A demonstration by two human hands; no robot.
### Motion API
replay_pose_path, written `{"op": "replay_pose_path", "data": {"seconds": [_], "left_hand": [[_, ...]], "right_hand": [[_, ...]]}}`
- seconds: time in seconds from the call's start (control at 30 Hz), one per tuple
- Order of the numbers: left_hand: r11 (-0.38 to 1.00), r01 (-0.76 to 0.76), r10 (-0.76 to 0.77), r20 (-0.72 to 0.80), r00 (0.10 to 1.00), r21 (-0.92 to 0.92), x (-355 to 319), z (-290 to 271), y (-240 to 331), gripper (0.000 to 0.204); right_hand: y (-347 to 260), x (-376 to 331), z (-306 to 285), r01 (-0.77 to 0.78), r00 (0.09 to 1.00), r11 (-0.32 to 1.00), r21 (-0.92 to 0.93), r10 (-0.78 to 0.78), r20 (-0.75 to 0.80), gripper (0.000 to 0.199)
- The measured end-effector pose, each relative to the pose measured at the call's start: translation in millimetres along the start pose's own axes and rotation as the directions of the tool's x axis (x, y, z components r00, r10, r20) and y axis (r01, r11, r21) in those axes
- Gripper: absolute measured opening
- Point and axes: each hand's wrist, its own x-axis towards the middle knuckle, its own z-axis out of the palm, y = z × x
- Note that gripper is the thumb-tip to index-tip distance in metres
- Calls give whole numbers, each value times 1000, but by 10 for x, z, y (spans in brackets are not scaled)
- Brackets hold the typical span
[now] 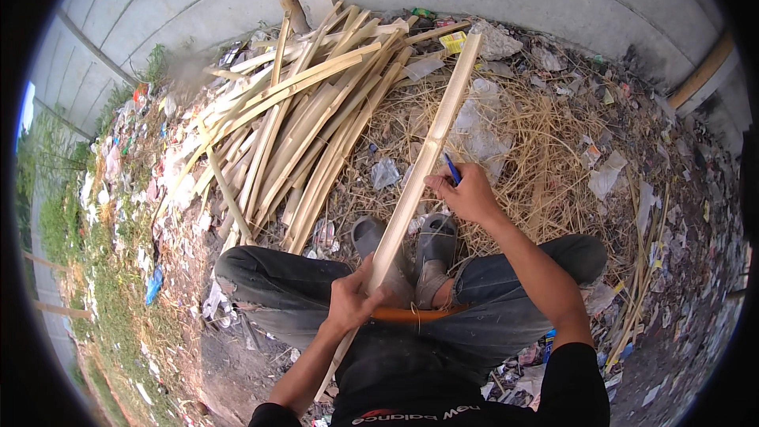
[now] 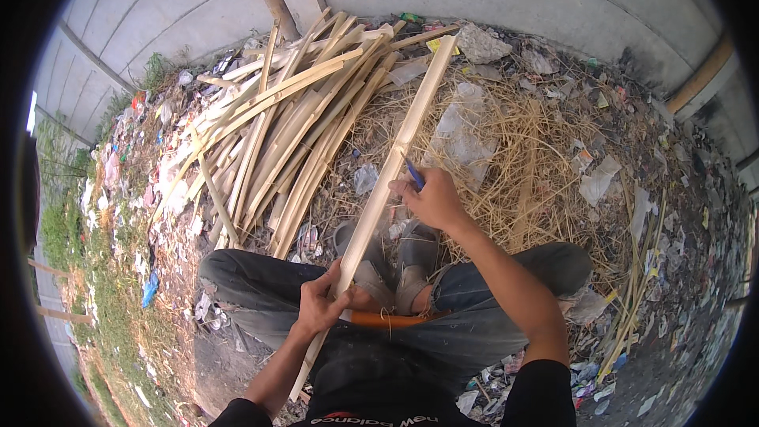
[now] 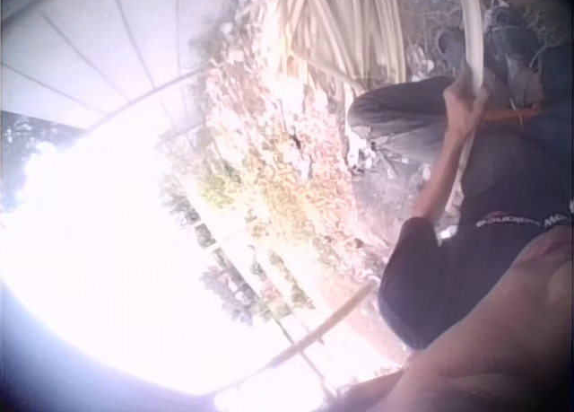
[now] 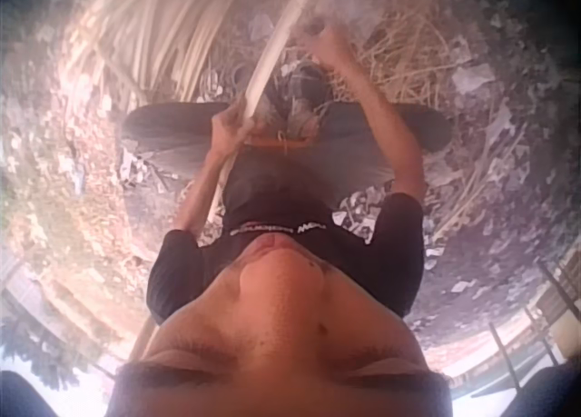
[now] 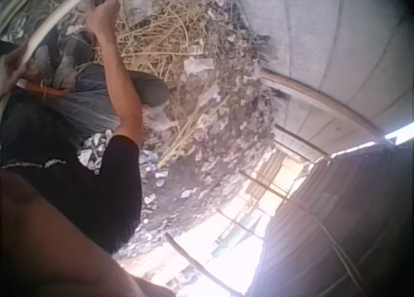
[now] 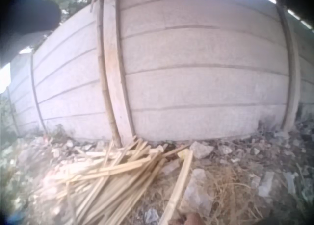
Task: The person sits on the ground and uses a knife to split long bamboo poles into thin strips. They hold the bamboo with one hand and use the knife to carefully slice along the length of the pole, separating it into smaller pieces.
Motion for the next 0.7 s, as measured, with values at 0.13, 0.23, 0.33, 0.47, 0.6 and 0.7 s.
{"op": "replay_pose_path", "data": {"seconds": [0.13,0.23,0.33,0.47,0.6,0.7], "left_hand": [[998,-60,60,-22,998,6,-18,-130,-13,71],[979,-115,111,-33,993,-170,-69,-49,-246,64],[877,63,-22,93,995,-476,-110,-135,-92,57],[689,240,-112,226,968,-684,-117,-197,9,46],[595,342,-131,333,934,-727,-61,-77,-168,64],[548,360,-99,368,924,-755,-51,-129,-114,65]], "right_hand": [[75,132,-477,40,950,951,307,59,-308,37],[123,164,-1125,112,769,917,382,164,-618,36],[33,51,-1596,68,595,993,-95,-117,-795,36],[-396,-629,-2060,563,821,602,565,-335,-462,35],[-1481,-1133,-1904,382,518,-49,923,-815,-258,42],[-1982,-1113,-1631,216,13,-209,954,-976,-217,39]]}}
